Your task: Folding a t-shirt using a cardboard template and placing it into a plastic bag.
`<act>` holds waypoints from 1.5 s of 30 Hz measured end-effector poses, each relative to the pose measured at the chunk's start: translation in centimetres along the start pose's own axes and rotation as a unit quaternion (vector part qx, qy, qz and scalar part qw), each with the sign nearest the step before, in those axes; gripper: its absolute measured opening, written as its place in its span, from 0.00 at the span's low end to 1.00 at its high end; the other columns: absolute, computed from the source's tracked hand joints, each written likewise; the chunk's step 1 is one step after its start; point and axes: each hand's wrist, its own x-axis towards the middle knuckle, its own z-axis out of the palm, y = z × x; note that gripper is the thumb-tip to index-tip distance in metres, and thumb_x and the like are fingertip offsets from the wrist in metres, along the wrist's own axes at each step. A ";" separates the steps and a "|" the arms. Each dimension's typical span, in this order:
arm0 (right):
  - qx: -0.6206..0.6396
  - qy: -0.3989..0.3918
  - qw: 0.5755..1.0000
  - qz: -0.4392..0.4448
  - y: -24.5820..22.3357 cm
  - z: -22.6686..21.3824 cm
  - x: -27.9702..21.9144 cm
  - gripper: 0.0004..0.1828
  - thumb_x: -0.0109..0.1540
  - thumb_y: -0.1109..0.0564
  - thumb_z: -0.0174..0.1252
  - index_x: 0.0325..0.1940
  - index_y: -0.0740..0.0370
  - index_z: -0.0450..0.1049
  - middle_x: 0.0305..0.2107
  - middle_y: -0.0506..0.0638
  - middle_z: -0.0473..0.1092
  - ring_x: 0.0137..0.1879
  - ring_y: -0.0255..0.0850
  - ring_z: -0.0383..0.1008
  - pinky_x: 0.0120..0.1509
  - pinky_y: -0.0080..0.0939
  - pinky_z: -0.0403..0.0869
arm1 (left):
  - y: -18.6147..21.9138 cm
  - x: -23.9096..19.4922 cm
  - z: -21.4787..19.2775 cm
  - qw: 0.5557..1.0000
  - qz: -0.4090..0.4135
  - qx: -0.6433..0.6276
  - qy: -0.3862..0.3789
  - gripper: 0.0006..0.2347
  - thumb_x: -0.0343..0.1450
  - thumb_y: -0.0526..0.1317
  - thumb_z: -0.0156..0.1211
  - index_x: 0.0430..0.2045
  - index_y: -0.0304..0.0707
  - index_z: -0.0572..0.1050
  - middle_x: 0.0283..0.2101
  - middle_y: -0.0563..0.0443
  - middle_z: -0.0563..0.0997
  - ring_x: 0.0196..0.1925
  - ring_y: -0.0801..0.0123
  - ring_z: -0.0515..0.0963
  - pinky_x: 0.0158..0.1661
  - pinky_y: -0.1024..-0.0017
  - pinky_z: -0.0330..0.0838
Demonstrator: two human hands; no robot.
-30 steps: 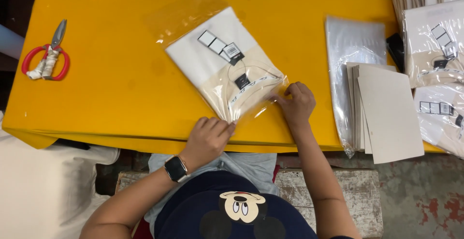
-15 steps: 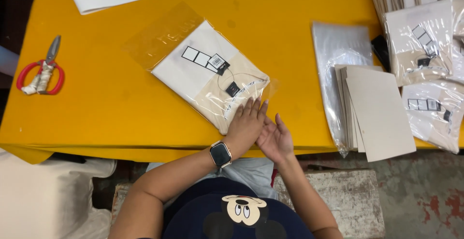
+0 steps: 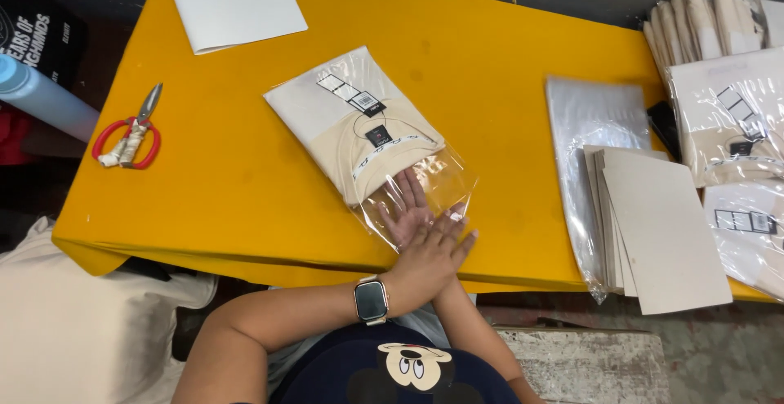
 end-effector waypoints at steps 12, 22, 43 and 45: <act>-0.159 0.160 0.974 0.020 -9.6 1.2 -4.2 0.24 0.63 0.60 0.58 0.63 0.54 0.67 0.64 0.59 0.67 0.66 0.57 0.69 0.66 0.56 0.73 | -41.9 2.4 -8.5 0.903 -0.429 -0.007 -0.002 0.22 0.69 0.45 0.69 0.56 0.41 0.73 0.52 0.40 0.77 0.56 0.41 0.75 0.49 0.42 0.69; -0.864 0.032 0.470 -0.177 -9.6 11.8 5.0 0.20 0.69 0.53 0.52 0.66 0.55 0.73 0.66 0.60 0.63 0.73 0.63 0.62 0.74 0.63 0.61 | -34.9 4.3 -11.3 0.995 -0.094 0.035 -0.005 0.21 0.75 0.47 0.59 0.61 0.36 0.72 0.59 0.38 0.76 0.63 0.46 0.72 0.62 0.52 0.61; -0.891 0.272 0.361 0.031 -16.2 5.0 5.2 0.18 0.69 0.38 0.52 0.47 0.45 0.83 0.33 0.48 0.80 0.50 0.52 0.79 0.54 0.54 0.74 | -25.2 3.1 -16.8 0.871 -0.433 -0.089 -0.213 0.20 0.78 0.53 0.51 0.38 0.31 0.79 0.37 0.41 0.78 0.47 0.46 0.80 0.42 0.51 0.73; -0.887 0.243 0.392 0.020 -16.0 1.5 8.2 0.21 0.69 0.33 0.52 0.52 0.43 0.81 0.41 0.46 0.77 0.55 0.49 0.76 0.59 0.53 0.72 | -26.3 3.6 -14.9 0.863 -0.451 -0.123 -0.191 0.18 0.76 0.52 0.55 0.38 0.31 0.79 0.35 0.43 0.77 0.43 0.49 0.80 0.38 0.55 0.74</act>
